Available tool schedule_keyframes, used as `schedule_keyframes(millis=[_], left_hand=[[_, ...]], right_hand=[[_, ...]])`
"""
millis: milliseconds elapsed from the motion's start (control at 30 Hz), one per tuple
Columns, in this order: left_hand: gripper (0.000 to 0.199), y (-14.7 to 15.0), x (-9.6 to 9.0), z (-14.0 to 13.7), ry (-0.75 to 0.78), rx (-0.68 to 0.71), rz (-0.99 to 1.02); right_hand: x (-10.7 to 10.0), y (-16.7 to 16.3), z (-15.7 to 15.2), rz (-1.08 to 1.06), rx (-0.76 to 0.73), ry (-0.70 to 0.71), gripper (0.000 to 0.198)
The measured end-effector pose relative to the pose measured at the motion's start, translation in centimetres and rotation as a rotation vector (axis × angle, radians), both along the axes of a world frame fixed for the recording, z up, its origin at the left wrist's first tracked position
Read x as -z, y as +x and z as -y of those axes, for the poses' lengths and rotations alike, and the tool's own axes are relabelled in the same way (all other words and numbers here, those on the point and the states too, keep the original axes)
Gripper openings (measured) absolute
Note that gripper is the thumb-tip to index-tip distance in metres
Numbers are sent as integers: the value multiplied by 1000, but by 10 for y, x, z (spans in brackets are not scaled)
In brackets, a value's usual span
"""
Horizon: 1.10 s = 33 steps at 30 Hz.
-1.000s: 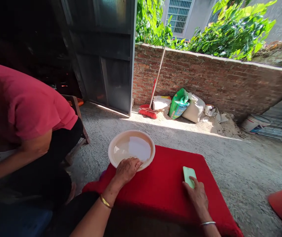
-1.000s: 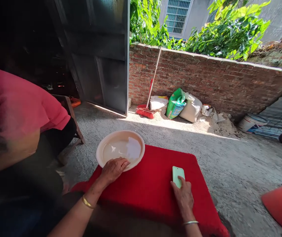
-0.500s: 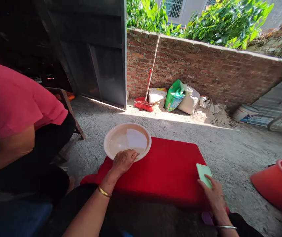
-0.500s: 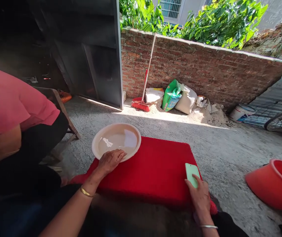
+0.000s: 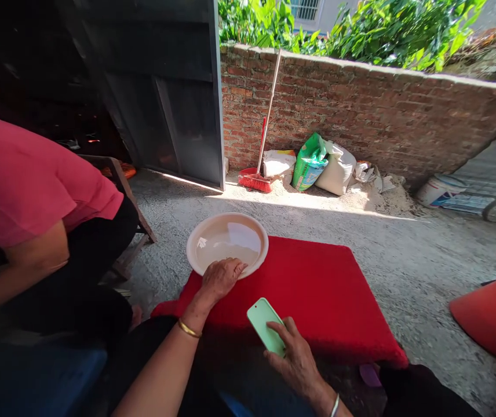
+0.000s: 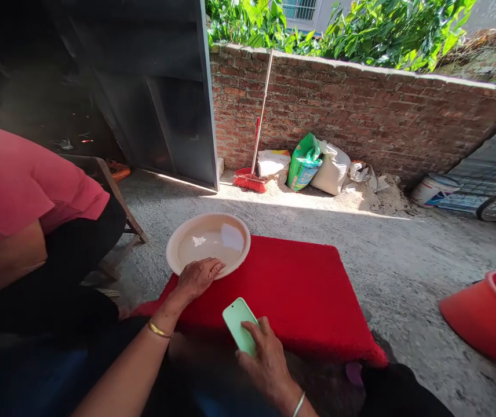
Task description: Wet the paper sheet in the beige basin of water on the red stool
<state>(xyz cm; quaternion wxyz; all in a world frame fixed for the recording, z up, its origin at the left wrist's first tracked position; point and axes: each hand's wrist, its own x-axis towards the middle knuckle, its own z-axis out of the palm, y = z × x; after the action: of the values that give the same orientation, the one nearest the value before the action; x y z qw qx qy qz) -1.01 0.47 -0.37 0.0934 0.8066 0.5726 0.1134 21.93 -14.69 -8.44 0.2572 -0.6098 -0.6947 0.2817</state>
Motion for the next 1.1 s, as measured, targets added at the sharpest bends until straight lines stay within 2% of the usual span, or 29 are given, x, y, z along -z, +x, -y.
schedule_keyframes(millis=[67,167,233,267,333,400,533,600,633,667,767,833,900,933,1000,1067,1100], left_hand=[[38,1,-2,0,-7,-1,-3],[37,2,-3,-1,-14,4,5],[36,2,-2,-2,-19,1,7],[36,2,-2,-2,-20,-1,5],[36,2,-1,-3,-14,-5,4],[36,2,0,-3,-10,-3,9],[37,1,-2,-1,-11,-3,21],[38,1,-2,-1,-7,-8,18],[38,1,-2,-1,-3,-7,17],[38,1,-1,-1,1,-4,19],[39,1,2,-2,10,8,25],[39,1,2,-3,6,10,24],[39,2,2,-3,-6,2,22],[38,2,2,-3,-11,-2,25],[37,2,1,-3,-15,-10,34],[37,2,1,-2,-10,-11,44],[36,2,1,-2,-6,-11,49]], right_hand=[[-6,47,1,-43,223,55,46],[-9,130,6,50,613,92,59],[-7,166,13,151,785,53,65],[-5,172,17,181,827,23,66],[2,159,24,186,819,-19,68],[8,118,29,132,688,-29,64],[9,21,32,-18,178,-72,44],[3,5,30,-71,25,-90,43],[0,11,27,-91,32,-78,43],[-3,25,24,-103,99,-47,43],[-8,108,10,-38,496,70,58],[-8,168,0,78,763,46,69],[-5,204,-8,165,915,-37,72],[-2,207,-11,187,932,-69,73],[5,180,-13,195,865,-70,73],[12,117,-10,165,686,-26,67],[15,80,-7,131,544,-13,60]])
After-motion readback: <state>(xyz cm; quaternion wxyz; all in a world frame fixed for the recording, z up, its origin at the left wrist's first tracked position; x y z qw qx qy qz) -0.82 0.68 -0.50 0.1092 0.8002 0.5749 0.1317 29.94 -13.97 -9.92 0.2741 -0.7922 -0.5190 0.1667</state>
